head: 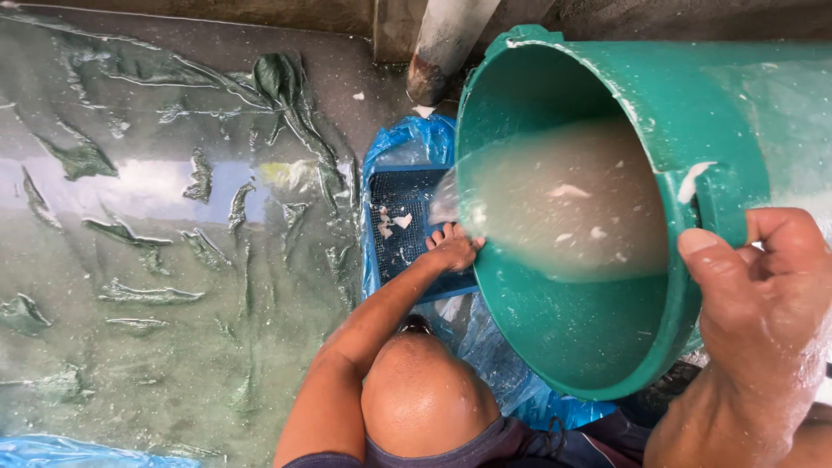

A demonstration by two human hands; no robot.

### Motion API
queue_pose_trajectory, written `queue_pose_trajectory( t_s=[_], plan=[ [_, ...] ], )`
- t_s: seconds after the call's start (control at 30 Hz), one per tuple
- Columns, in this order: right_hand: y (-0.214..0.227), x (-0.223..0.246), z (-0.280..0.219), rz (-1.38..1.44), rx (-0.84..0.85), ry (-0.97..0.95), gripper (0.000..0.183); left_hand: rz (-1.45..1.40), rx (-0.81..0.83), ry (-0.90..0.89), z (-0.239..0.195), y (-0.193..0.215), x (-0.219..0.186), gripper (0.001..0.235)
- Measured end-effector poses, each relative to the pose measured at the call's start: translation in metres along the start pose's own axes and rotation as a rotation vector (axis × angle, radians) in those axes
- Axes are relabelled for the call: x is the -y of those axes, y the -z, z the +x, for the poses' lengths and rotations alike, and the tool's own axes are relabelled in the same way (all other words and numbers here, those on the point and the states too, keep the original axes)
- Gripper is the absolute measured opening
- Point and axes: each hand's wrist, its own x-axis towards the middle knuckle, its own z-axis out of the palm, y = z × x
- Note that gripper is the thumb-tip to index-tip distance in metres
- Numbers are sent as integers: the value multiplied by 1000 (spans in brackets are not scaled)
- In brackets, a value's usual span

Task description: The person washes multiple large beige sheets by hand in a green bucket filled with water. They repeatedly submerge, agitate, and wring each sheet before placing it into a blue plastic basket. At the end, the person pours the soapy water from the bucket onto the floor.

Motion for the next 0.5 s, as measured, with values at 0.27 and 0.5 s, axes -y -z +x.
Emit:
queue_pose_trajectory(
  t_s=[0.27,0.5],
  plan=[
    [-1,8,-17,5,159,-2,27,202,121,-74,-2,14,2,65],
    [-17,10,-22,-26,168,-40,33,249,107,-62,2,12,20,63]
  ],
)
